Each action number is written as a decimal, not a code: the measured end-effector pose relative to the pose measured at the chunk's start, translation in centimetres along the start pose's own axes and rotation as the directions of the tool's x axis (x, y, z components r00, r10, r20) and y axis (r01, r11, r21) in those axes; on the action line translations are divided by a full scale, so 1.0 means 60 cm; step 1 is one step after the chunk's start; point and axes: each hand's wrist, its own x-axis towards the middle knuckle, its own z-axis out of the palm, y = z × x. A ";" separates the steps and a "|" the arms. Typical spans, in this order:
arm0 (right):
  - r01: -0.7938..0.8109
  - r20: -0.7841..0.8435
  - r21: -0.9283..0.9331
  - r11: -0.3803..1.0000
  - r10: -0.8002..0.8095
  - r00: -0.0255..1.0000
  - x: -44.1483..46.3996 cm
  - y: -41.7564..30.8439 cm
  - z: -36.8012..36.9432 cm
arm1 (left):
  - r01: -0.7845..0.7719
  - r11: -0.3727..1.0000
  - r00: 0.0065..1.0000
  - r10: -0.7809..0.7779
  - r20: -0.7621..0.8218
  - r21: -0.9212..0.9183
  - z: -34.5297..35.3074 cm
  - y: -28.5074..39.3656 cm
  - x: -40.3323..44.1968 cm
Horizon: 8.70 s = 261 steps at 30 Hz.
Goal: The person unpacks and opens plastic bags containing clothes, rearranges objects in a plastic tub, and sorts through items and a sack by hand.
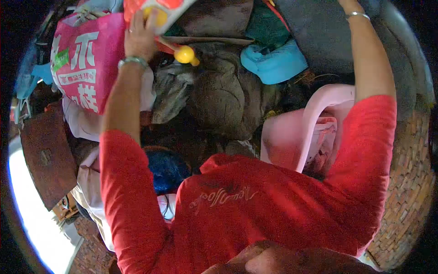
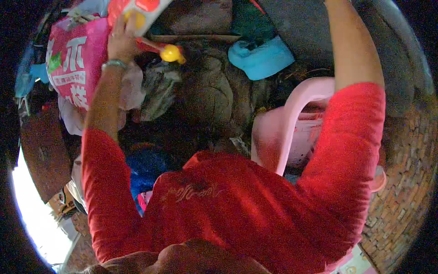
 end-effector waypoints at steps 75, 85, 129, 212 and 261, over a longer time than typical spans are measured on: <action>0.043 0.571 0.818 0.574 -0.800 -0.185 -0.815 -0.419 0.225 | 0.423 -0.796 0.134 -0.418 0.898 -0.434 0.116 0.242 -0.744; -0.315 0.650 0.563 0.765 -0.644 -0.403 -0.739 -0.345 0.298 | 0.086 -0.977 -0.105 -0.203 0.974 -0.194 0.014 0.277 -0.634; 0.677 0.834 0.496 0.543 -0.514 -0.198 -0.512 -0.257 0.135 | 0.530 0.370 0.657 0.391 0.645 -0.763 0.077 0.427 -0.465; 0.475 0.807 0.264 0.840 -0.462 0.368 -0.710 -0.371 0.645 | 0.634 -0.076 0.772 0.133 0.622 -0.770 0.114 0.476 -0.572; -0.378 0.735 0.553 0.742 -0.221 0.641 -0.641 -0.314 0.469 | 0.960 0.189 0.205 0.028 0.978 -0.207 -0.054 0.234 -0.718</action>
